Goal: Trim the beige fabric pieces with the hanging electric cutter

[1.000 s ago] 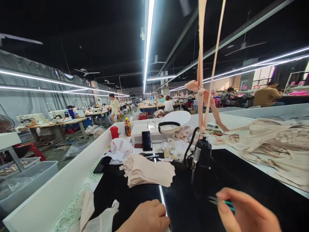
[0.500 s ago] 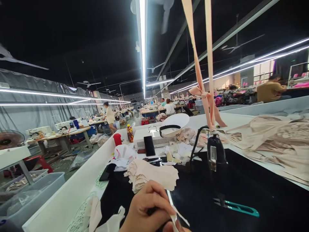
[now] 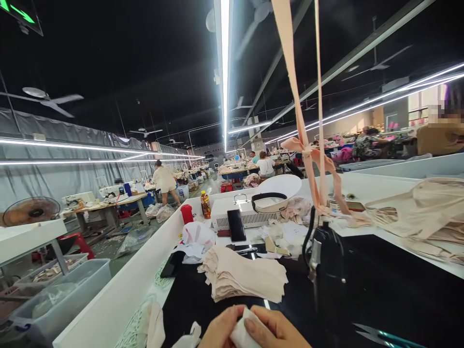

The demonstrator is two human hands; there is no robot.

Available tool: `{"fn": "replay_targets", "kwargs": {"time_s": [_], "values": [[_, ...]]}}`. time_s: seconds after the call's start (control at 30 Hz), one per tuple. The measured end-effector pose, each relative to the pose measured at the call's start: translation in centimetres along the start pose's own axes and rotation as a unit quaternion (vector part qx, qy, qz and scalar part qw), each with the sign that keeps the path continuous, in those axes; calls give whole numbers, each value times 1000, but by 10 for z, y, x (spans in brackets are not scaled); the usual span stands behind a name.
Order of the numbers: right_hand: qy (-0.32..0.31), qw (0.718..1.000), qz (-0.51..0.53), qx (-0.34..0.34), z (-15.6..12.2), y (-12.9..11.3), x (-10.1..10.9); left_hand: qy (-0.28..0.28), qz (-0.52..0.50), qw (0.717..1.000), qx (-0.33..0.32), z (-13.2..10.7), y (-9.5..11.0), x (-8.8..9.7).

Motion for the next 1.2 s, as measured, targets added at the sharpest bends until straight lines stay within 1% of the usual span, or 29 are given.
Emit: {"fn": "replay_targets", "kwargs": {"time_s": [0.07, 0.13, 0.2, 0.23, 0.3, 0.37, 0.43, 0.5, 0.57, 0.63, 0.7, 0.77, 0.8, 0.87, 0.97, 1.1, 1.17, 1.2], "values": [[8, 1000, -2, 1, 7, 4, 3, 43, 28, 998, -35, 4, 11, 6], [23, 1000, -3, 2, 13, 11, 8, 67, 48, 996, -46, 9, 24, 12], [59, 998, -10, -9, 16, 23, 16, 87, 74, 991, -62, 13, 41, 20], [87, 996, -26, -21, 18, 29, 22, 101, 91, 988, -74, 15, 52, 24], [153, 984, -84, -43, 19, 39, 36, 129, 128, 978, -101, 20, 77, 30], [207, 966, -146, -49, 21, 42, 54, 155, 169, 965, -127, 27, 103, 35], [241, 953, -179, -41, 27, 38, 74, 177, 216, 949, -149, 40, 126, 37], [279, 938, -206, -26, 33, 31, 97, 195, 265, 930, -162, 57, 142, 39], [316, 919, -236, -11, 39, 22, 116, 212, 311, 912, -161, 75, 147, 41], [330, 906, -264, 2, 43, 14, 129, 227, 350, 897, -145, 91, 144, 45], [323, 902, -287, 15, 44, 10, 132, 238, 381, 886, -117, 100, 136, 51], [309, 901, -304, 28, 40, 6, 128, 245, 404, 877, -84, 98, 128, 60], [304, 901, -310, 32, 36, 5, 125, 246, 415, 873, -70, 92, 125, 66], [288, 905, -312, 33, 26, 3, 115, 247, 438, 863, -50, 70, 124, 77], [256, 918, -301, 22, 12, 3, 96, 236, 486, 841, -21, 18, 127, 89], [212, 938, -274, -1, 1, 8, 67, 210, 563, 798, 34, -59, 123, 91], [182, 947, -266, 1, -1, 8, 53, 203, 587, 782, 60, -86, 115, 89], [165, 950, -265, 3, -2, 8, 47, 202, 594, 776, 69, -95, 110, 88]]}}
Point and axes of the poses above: each hand's wrist, its own z-axis towards the middle knuckle, its own x-axis out of the back of the hand, y = z × x, the point moved 5 cm from there along z, towards the middle knuckle, and after that the axes turned 7 degrees about x, right-handed, at the moved point
